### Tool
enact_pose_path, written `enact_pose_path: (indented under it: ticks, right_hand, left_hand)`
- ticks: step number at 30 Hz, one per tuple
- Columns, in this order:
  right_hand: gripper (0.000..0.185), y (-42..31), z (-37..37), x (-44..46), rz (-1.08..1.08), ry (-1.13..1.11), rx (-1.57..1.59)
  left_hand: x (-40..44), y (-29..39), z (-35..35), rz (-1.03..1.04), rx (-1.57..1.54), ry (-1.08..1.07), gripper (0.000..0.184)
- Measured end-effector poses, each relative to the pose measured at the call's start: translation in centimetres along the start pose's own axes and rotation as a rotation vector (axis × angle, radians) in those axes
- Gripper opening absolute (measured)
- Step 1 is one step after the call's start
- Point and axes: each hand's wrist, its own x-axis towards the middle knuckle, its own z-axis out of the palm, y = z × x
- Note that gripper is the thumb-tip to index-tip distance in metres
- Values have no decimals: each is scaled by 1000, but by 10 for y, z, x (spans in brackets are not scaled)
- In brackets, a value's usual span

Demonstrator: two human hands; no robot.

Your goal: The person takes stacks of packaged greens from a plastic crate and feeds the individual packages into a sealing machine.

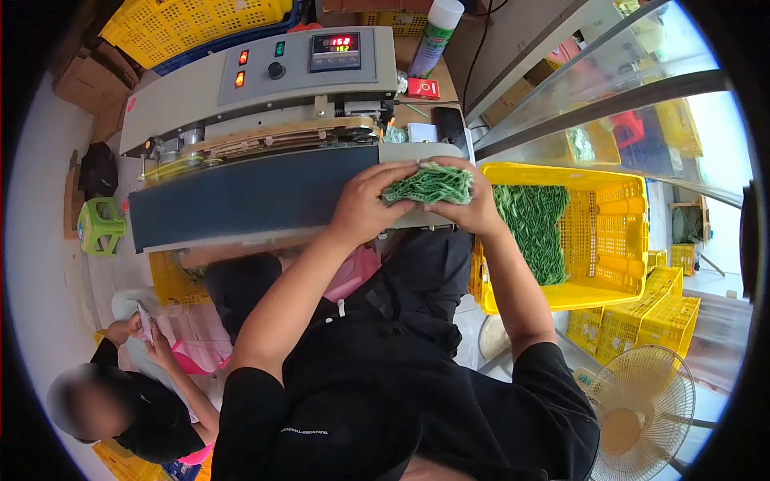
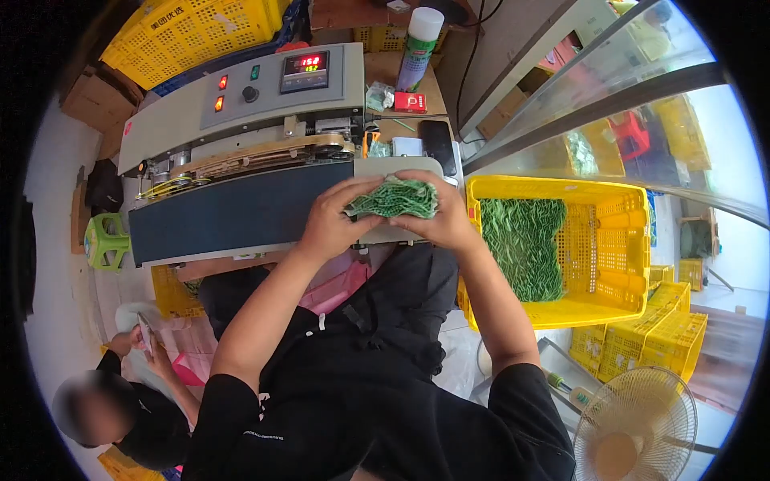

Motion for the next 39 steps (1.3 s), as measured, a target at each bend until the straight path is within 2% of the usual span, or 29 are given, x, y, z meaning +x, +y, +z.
enact_pose_path:
  ticks: [2,4,5,6,9,10,12,13,15,17,19,22,25,27,31,35,37,39]
  right_hand:
    - [69,2,-10,9,-57,-98,-278]
    - [69,17,-6,8,-65,-82,-342]
    - [69,18,-5,9,-101,-77,-348]
    - [66,19,-5,8,-103,-90,-343]
    - [60,27,-1,5,70,-27,-182]
    - [60,27,-1,10,57,-27,-186]
    - [58,29,2,11,128,46,-181]
    - [56,29,3,14,167,45,-103]
    - [55,33,-1,20,246,29,-23]
    - [54,28,-2,29,253,8,-73]
    - [56,29,0,35,263,3,2]
    - [59,27,6,34,281,29,35]
    - [57,29,11,37,232,84,50]
    - [56,30,11,38,269,102,-88]
    - [56,23,13,38,302,99,-36]
    - [58,25,15,37,297,135,-59]
    - [56,21,15,34,281,162,-68]
    - [54,22,10,31,300,163,-95]
  left_hand:
    - [1,-7,6,62,-52,37,47]
    - [4,-24,15,88,206,-25,52]
    - [3,-24,16,65,200,-34,55]
    - [7,-29,15,65,205,-25,55]
    - [1,-20,12,-95,220,35,50]
    - [3,-19,9,-85,224,43,50]
    - [-4,-16,4,-192,208,127,44]
    - [-5,-13,-1,-327,80,84,36]
    - [-10,-33,5,-283,114,137,31]
    - [-6,-36,4,-235,149,190,27]
    - [-2,-34,5,-361,49,178,20]
    - [3,-30,4,-416,80,147,18]
    - [5,-34,7,-491,102,185,19]
    - [8,-38,5,-473,159,182,20]
    - [11,-43,5,-397,328,172,23]
    - [9,-47,6,-399,317,180,23]
    - [10,-47,4,-495,295,196,24]
    - [10,-44,0,-488,250,204,25]
